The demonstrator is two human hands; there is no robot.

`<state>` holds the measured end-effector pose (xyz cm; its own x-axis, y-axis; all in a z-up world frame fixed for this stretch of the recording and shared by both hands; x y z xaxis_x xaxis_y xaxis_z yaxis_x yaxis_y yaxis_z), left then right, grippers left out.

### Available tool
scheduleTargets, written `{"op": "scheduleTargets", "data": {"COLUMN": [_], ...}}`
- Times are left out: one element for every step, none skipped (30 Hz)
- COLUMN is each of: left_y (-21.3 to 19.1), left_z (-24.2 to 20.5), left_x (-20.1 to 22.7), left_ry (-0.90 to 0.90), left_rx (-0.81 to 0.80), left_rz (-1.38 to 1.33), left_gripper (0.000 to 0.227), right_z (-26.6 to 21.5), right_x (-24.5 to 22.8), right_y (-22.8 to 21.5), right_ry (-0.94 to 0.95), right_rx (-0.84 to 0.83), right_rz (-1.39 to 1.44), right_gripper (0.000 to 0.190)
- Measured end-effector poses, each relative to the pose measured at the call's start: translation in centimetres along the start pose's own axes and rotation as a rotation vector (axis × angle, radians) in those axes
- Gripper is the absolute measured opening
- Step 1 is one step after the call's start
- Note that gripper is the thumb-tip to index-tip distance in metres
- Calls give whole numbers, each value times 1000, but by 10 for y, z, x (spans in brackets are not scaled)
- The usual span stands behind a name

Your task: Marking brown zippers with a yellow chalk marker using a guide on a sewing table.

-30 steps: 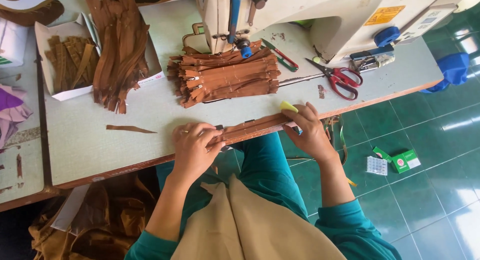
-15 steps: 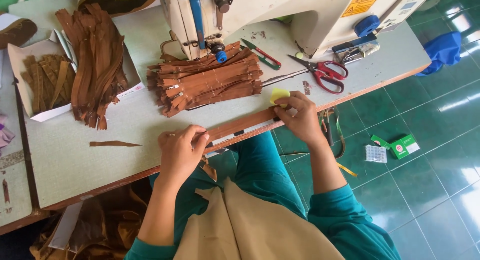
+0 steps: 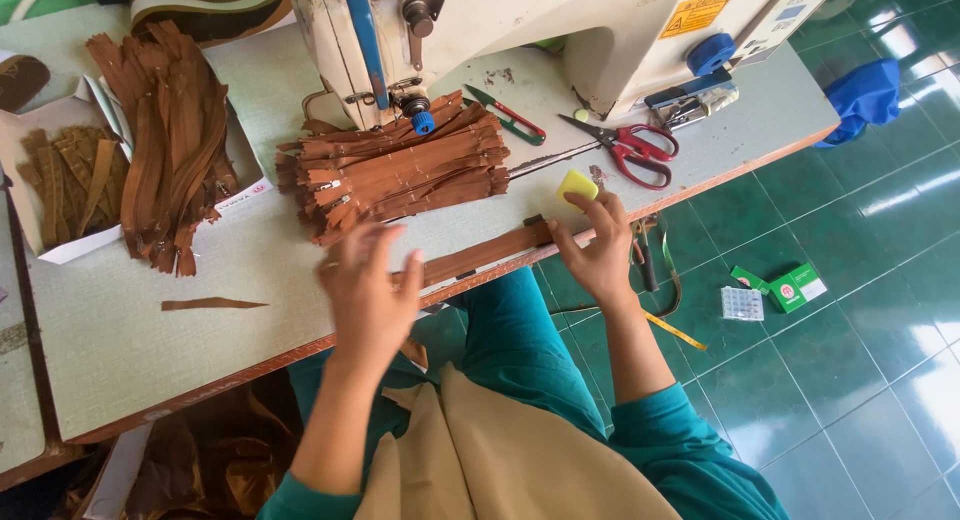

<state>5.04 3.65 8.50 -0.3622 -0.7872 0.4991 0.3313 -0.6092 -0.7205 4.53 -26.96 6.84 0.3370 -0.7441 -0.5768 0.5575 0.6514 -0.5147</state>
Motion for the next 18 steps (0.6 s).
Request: {"op": "scheduleTargets", "data": {"left_y": [20,39,58,77,98,119,130,143,156,152,149,145,144,140,136,135,133,132], "left_z": [0,-1,-3,-3,-3,-3,-3,-3,-2,0,2,2,4,5,6,6,7,8], "left_x": [9,23,37,46,56,68,67,65,64,67,68,66,68,69,69,70,71,72], "left_ry": [2,96,189,190,227,265,266,260,255,259,227,192,192,186,180,179,177,177], "left_rx": [2,1,-1,1,-35,-71,-70,-93,-115,-117,-141,-167,-171,-135,-98,-97,-91,-86], "left_rz": [-3,-55,-106,-108,-121,-135,-139,-125,-111,-115,-114,-110,-110,-121,-131,-129,-129,-131], "left_gripper": [32,25,18,18,15,13,13,12,13,13,14,15,15,12,10,10,10,10], "right_z": [-3,-6,-9,-10,-11,-12,-11,-9,-8,-7,-7,-8,-7,-7,-7,-6,-6,-6], "right_x": [6,10,14,17,19,22,19,16,14,16,19,20,21,21,20,20,20,21], "right_y": [4,7,11,13,14,16,15,14,12,12,12,15,14,15,15,16,16,15], "right_ry": [-2,-23,-43,-45,-68,-91,-92,-91,-90,-88,-77,-65,-61,-55,-49,-49,-45,-38], "right_rx": [2,4,5,5,-4,-13,-12,-8,-4,-1,-8,-18,-18,-20,-21,-21,-22,-21], "right_rz": [-3,-26,-49,-52,-72,-93,-97,-73,-48,-53,-49,-41,-42,-22,-2,-1,2,3], "right_gripper": [36,39,42,42,43,45,45,44,43,43,43,44,44,43,43,43,43,44]}}
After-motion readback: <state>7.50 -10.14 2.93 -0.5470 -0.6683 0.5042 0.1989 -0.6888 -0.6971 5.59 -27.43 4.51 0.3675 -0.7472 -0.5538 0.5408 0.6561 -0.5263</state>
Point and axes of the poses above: each hand's wrist, its own z-axis towards the middle knuckle, its own y-axis out of the palm, x = y × z, the point moved 6 cm from there along z, towards the middle knuckle, and after that the axes turned 2 degrees about -z, right-handed, at the moved point
